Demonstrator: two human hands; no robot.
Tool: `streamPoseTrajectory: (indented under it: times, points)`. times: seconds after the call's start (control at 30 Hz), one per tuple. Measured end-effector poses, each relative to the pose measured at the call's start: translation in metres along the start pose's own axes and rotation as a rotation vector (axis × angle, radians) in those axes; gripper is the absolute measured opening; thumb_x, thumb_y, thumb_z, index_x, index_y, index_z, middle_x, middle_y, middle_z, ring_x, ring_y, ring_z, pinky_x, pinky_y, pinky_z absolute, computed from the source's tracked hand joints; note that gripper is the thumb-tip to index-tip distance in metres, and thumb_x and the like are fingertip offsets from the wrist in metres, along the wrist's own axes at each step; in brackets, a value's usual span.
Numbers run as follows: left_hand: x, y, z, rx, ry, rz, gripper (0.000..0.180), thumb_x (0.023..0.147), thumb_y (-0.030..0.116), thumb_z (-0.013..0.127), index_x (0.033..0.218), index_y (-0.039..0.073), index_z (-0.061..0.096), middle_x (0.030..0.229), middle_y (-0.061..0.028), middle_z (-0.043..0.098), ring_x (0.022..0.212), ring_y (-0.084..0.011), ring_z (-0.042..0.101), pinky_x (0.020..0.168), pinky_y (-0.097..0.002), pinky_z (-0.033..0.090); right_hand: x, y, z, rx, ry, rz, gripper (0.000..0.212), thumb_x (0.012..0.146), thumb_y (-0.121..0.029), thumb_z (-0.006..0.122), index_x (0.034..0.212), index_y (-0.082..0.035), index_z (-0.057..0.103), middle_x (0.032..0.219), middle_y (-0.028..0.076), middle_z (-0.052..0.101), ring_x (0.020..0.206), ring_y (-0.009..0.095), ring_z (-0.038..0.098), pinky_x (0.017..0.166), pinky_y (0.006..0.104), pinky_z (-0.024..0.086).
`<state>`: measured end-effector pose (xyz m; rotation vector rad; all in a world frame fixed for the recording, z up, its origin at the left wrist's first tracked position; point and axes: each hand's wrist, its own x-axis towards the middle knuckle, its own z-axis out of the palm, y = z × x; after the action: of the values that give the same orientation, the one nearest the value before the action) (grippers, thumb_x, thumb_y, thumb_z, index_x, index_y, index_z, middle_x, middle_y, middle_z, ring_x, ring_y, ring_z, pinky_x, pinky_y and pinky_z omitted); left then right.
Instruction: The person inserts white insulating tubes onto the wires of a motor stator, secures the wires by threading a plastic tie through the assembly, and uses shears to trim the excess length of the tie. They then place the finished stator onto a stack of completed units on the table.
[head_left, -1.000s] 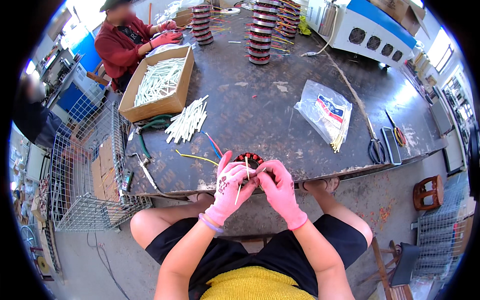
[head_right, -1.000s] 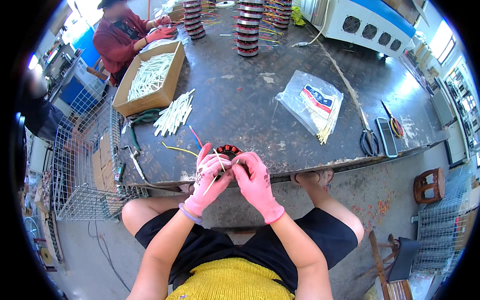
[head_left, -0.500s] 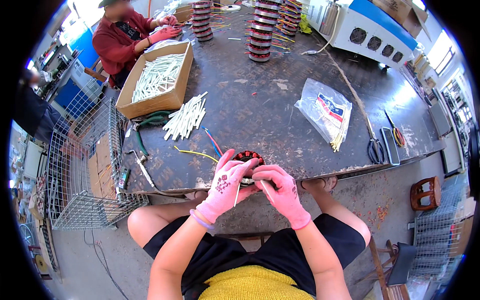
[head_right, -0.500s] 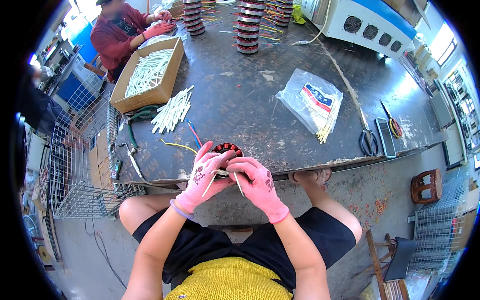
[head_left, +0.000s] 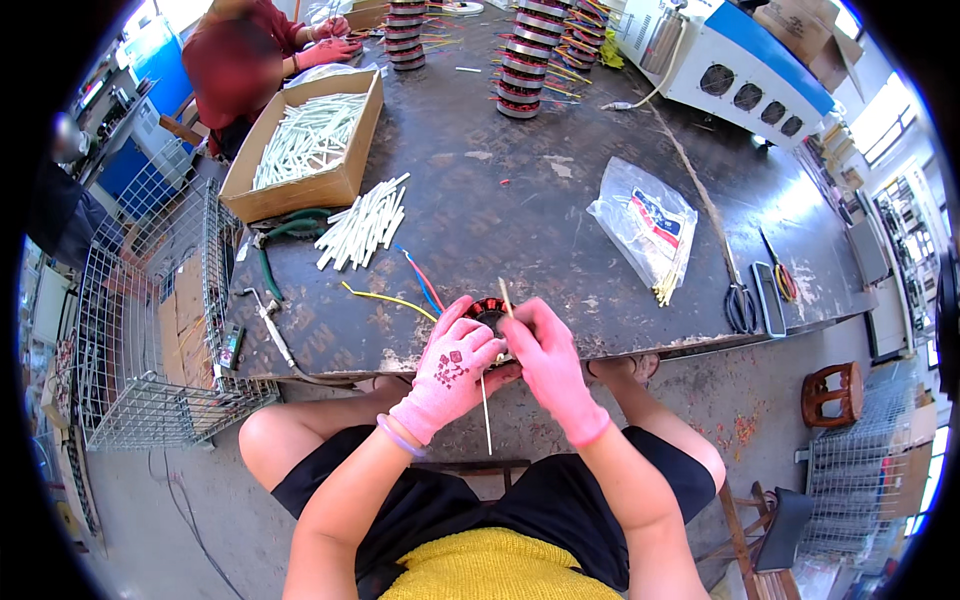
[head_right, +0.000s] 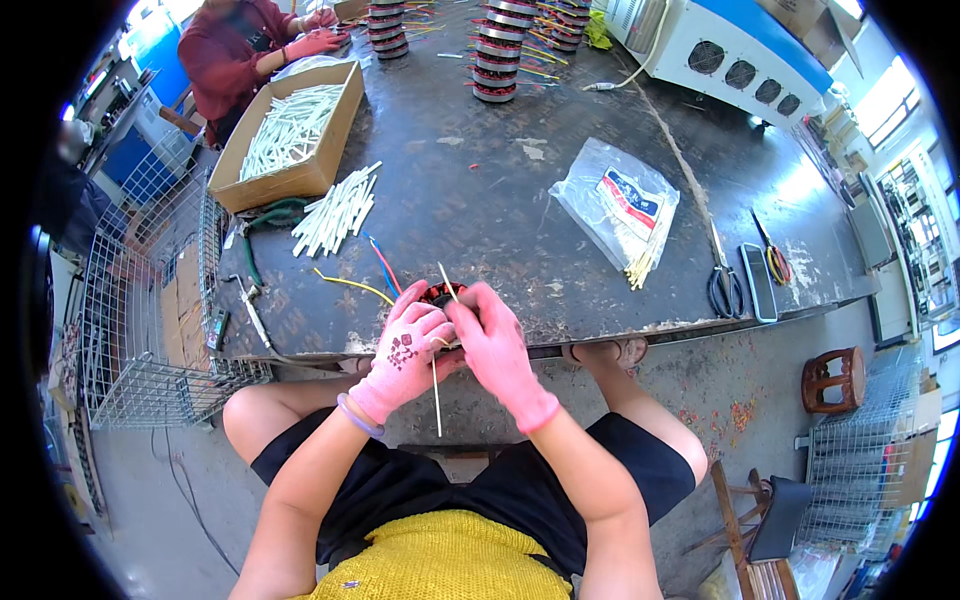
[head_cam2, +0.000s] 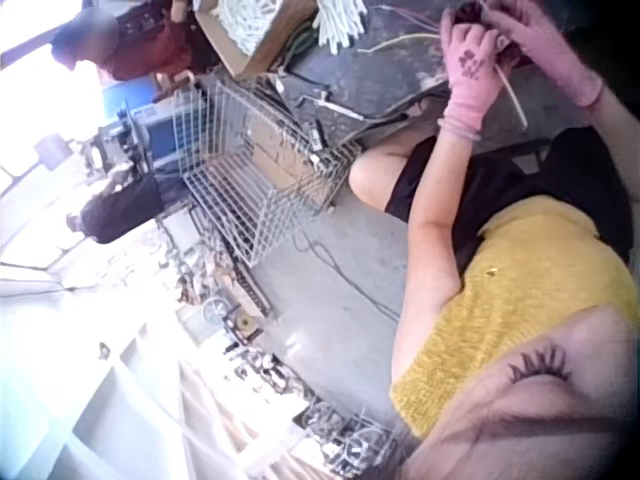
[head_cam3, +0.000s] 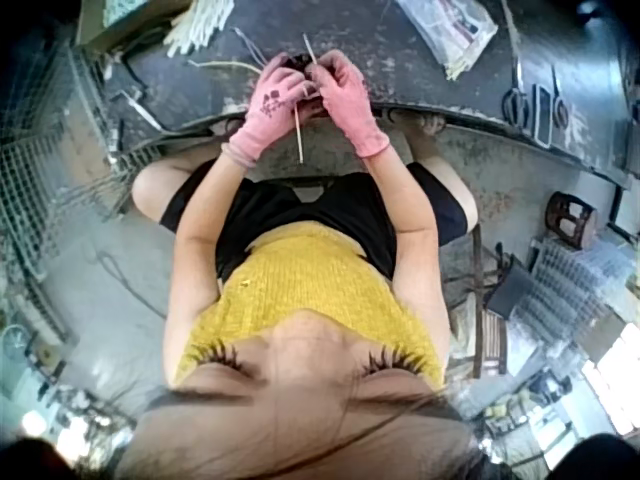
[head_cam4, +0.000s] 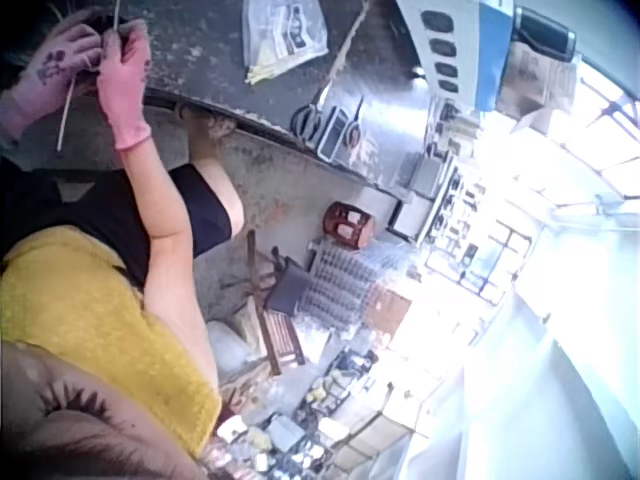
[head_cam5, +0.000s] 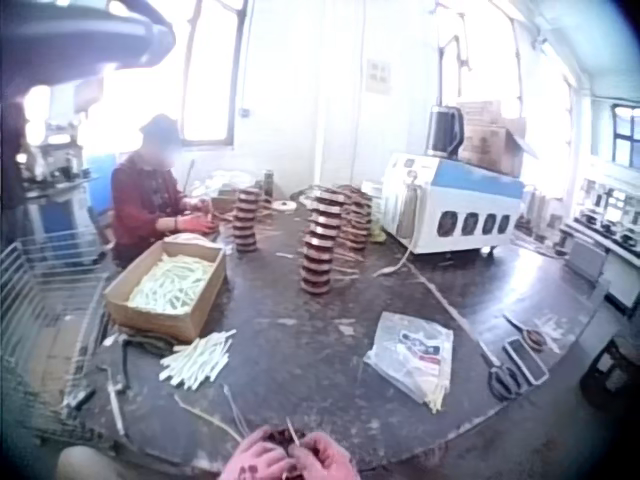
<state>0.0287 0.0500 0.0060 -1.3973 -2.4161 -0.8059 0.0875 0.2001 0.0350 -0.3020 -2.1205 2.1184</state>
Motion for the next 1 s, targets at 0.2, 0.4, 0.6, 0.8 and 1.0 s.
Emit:
streamPoseTrajectory:
  times: [0.2, 0.4, 0.6, 0.8, 1.0]
  points:
    - [0.005, 0.004, 0.005, -0.050, 0.071, 0.009, 0.029, 0.074, 0.027, 0.077, 0.094, 0.010, 0.066, 0.087, -0.0045, 0.063, 0.096, -0.0257, 0.061, 0.115, -0.0512, 0.032, 0.038, -0.012, 0.006, -0.223, -0.088, -0.100, 0.012, 0.095, -0.012, 0.056, 0.088, -0.002, 0.053, 0.074, 0.000, 0.053, 0.066, 0.008, 0.046, 0.058, 0.0283, 0.041]
    - [0.003, 0.005, 0.002, -0.010, 0.088, -0.008, 0.031, 0.071, 0.029, 0.081, 0.091, 0.009, 0.069, 0.079, -0.0044, 0.059, 0.089, -0.0262, 0.061, 0.112, -0.0513, 0.037, 0.037, -0.054, -0.055, -0.059, -0.018, -0.053, 0.032, 0.101, -0.032, 0.057, 0.123, -0.009, 0.061, 0.098, 0.004, 0.070, 0.077, 0.008, 0.060, 0.064, 0.0216, 0.047]
    - [0.009, 0.010, 0.000, -0.042, 0.112, 0.021, 0.033, 0.067, 0.026, 0.084, 0.091, 0.008, 0.070, 0.080, -0.0048, 0.062, 0.089, -0.0257, 0.062, 0.110, -0.0511, 0.039, 0.044, 0.003, -0.310, -1.421, 0.734, -0.046, 0.051, 0.092, -0.036, 0.062, 0.130, -0.002, 0.058, 0.135, 0.022, 0.055, 0.121, 0.035, 0.057, 0.099, 0.0458, 0.047]
    - [0.010, 0.012, -0.015, -0.007, -0.055, 0.032, 0.044, 0.070, 0.026, 0.083, 0.107, 0.009, 0.068, 0.092, -0.0065, 0.066, 0.101, -0.0271, 0.062, 0.114, -0.0509, 0.034, 0.023, 0.035, -0.389, -1.436, 0.630, 0.292, 0.058, 0.079, -0.047, 0.073, 0.117, -0.004, 0.064, 0.124, 0.019, 0.056, 0.116, 0.037, 0.056, 0.097, 0.0475, 0.047]
    - [0.010, 0.017, -0.021, -0.034, -0.043, -0.016, 0.051, 0.071, 0.026, 0.083, 0.115, 0.009, 0.067, 0.104, -0.0073, 0.069, 0.111, -0.0262, 0.062, 0.115, -0.0514, 0.032, 0.038, 0.013, -0.379, -1.489, 0.616, 0.357, 0.057, 0.086, -0.055, 0.066, 0.110, -0.003, 0.065, 0.118, 0.021, 0.060, 0.109, 0.039, 0.061, 0.092, 0.0476, 0.050]
